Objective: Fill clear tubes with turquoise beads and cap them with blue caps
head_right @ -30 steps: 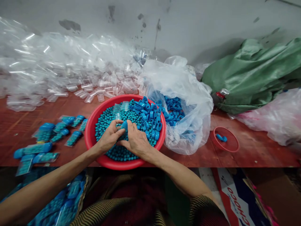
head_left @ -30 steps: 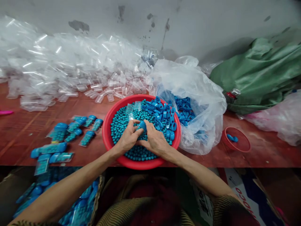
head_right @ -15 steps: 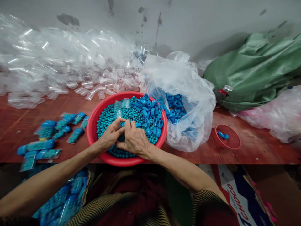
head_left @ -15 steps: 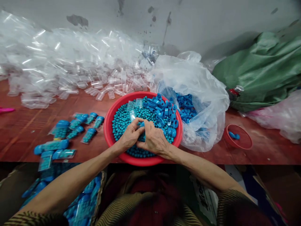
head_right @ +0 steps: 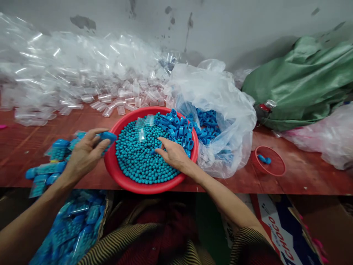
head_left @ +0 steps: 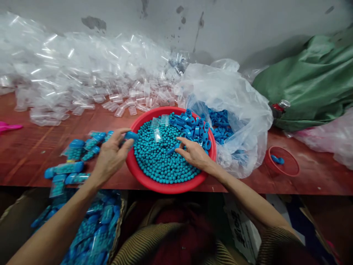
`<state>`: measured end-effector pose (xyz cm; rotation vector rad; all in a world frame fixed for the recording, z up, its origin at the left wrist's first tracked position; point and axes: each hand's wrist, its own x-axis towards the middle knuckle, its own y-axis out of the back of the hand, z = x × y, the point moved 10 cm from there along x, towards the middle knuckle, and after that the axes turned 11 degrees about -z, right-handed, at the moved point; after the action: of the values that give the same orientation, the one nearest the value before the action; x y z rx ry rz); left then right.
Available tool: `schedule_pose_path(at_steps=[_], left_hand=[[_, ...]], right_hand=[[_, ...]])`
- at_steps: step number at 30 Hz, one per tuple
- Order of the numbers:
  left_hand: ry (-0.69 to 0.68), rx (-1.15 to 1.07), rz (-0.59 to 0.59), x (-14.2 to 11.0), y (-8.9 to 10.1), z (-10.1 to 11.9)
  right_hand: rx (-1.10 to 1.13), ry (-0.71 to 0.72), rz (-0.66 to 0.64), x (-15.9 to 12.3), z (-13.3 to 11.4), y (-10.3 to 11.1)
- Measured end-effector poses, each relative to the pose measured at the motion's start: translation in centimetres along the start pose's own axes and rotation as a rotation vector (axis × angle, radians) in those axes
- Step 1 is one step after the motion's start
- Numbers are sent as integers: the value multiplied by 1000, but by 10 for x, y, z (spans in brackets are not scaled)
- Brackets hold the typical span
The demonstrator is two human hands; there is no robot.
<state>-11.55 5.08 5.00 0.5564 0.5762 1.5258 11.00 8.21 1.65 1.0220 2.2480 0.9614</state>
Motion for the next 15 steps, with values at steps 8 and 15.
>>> schedule_pose_path(at_steps=[8,15], left_hand=[[257,800,67,-7,31,-35],[174,692,-245,44,-53,18]], right_hand=[[-209,-70,-8,1,5,4],[-525,-222,-88,9,-10,20]])
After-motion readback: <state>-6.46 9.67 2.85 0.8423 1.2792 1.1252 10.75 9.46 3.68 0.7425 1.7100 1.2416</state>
